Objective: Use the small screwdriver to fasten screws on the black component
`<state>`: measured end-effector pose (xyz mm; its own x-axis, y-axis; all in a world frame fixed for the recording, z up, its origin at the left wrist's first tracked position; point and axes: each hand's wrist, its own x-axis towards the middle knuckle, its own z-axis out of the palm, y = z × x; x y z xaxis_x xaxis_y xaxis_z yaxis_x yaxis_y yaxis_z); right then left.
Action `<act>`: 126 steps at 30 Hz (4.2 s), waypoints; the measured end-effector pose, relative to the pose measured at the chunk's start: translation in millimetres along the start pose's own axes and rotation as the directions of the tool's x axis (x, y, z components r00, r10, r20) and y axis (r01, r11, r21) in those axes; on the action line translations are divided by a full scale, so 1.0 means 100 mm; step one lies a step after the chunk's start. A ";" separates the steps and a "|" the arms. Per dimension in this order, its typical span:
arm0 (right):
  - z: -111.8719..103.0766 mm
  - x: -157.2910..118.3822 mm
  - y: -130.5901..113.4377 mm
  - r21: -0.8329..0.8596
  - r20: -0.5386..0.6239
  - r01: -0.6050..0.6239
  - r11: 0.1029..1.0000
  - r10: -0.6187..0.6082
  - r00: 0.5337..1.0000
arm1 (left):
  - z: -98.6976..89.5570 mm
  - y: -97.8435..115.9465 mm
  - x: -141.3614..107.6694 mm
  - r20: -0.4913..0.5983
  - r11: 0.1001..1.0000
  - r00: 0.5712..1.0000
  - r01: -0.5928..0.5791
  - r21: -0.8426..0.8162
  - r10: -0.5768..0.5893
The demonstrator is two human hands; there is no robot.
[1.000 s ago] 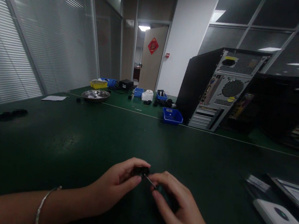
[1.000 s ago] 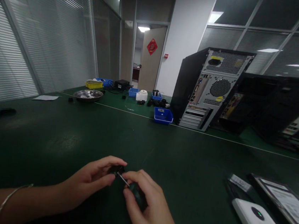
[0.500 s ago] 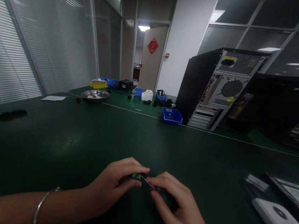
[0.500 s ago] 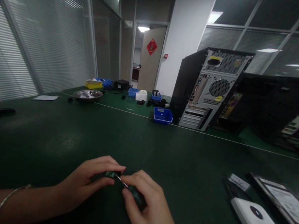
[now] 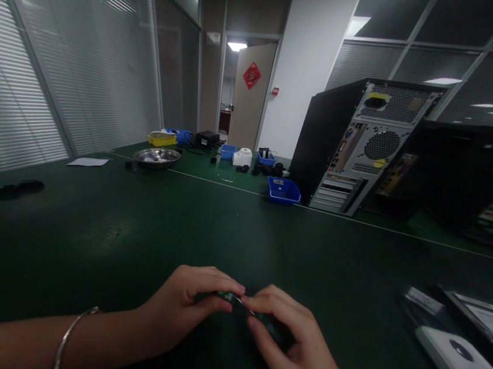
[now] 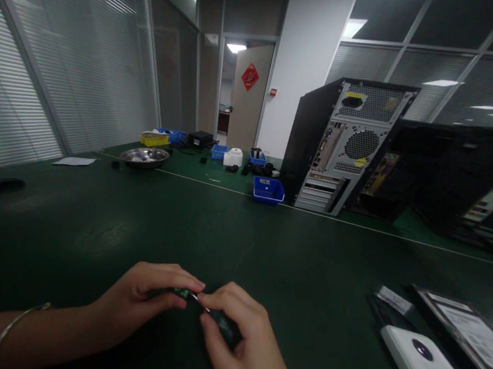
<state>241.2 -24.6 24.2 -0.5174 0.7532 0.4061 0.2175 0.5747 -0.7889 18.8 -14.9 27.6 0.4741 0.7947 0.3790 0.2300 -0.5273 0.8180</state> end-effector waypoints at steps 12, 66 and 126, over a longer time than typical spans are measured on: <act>0.04 0.01 0.02 0.018 -0.034 -0.007 1.000 0.007 0.999 | 0.00 0.06 0.03 0.013 0.982 0.988 0.152 -0.111 -0.152; -0.02 0.02 0.01 0.052 -0.017 -0.135 0.989 0.136 0.991 | 0.15 -0.04 -0.05 0.174 0.916 0.944 0.317 -0.245 -0.280; -0.09 0.00 -0.01 -0.311 -0.080 0.191 0.931 -0.226 0.971 | 0.16 0.10 -0.01 0.040 0.886 0.954 0.290 -0.363 -0.296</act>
<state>248.4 -22.4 28.5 -0.4855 0.6269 0.6093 0.3608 0.7786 -0.5135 34.1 -25.6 28.9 0.4186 0.9024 0.1022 0.0329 -0.1275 0.9913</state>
